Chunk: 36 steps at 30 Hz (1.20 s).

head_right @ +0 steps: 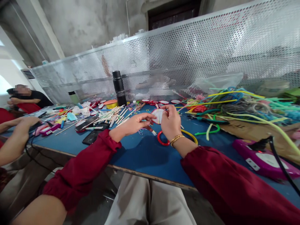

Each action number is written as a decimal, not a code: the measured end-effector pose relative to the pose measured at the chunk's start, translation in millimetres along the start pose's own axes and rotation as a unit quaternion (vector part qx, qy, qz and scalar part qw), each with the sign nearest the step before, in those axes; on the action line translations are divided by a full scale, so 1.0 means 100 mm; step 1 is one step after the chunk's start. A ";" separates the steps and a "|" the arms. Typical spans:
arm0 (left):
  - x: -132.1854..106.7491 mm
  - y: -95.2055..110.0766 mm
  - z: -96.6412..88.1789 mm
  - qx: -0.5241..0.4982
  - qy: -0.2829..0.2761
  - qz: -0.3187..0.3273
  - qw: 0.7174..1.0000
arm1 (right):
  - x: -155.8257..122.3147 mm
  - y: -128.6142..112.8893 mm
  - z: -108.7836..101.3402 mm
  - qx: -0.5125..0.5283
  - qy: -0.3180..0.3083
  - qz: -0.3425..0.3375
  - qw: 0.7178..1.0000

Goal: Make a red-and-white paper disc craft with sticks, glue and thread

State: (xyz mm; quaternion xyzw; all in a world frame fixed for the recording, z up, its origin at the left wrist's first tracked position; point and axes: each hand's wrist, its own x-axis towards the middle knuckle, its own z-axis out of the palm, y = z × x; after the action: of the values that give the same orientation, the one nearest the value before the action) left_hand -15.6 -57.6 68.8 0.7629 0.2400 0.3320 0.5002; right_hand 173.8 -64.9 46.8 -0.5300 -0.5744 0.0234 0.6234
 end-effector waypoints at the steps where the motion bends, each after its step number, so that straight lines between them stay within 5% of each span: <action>1: -0.01 0.02 0.02 0.002 -0.005 0.002 1.000 | 0.01 0.00 -0.01 -0.005 0.009 0.006 1.000; 22: -0.09 0.15 0.18 -0.003 -0.046 -0.026 0.999 | 0.02 -0.04 -0.05 0.014 0.079 0.013 0.997; 32: -0.14 0.15 0.11 0.019 -0.149 -0.053 0.987 | 0.03 0.01 -0.04 0.015 0.094 0.010 0.995; 36: -0.09 0.04 0.10 -0.057 -0.066 -0.090 0.992 | 0.00 -0.02 -0.03 0.040 0.066 0.000 0.997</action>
State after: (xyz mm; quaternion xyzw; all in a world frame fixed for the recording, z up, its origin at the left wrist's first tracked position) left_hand -13.7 -71.4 67.8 0.7290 0.2546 0.2473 0.5854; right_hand 174.5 -67.4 48.8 -0.5046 -0.5308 0.0113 0.6808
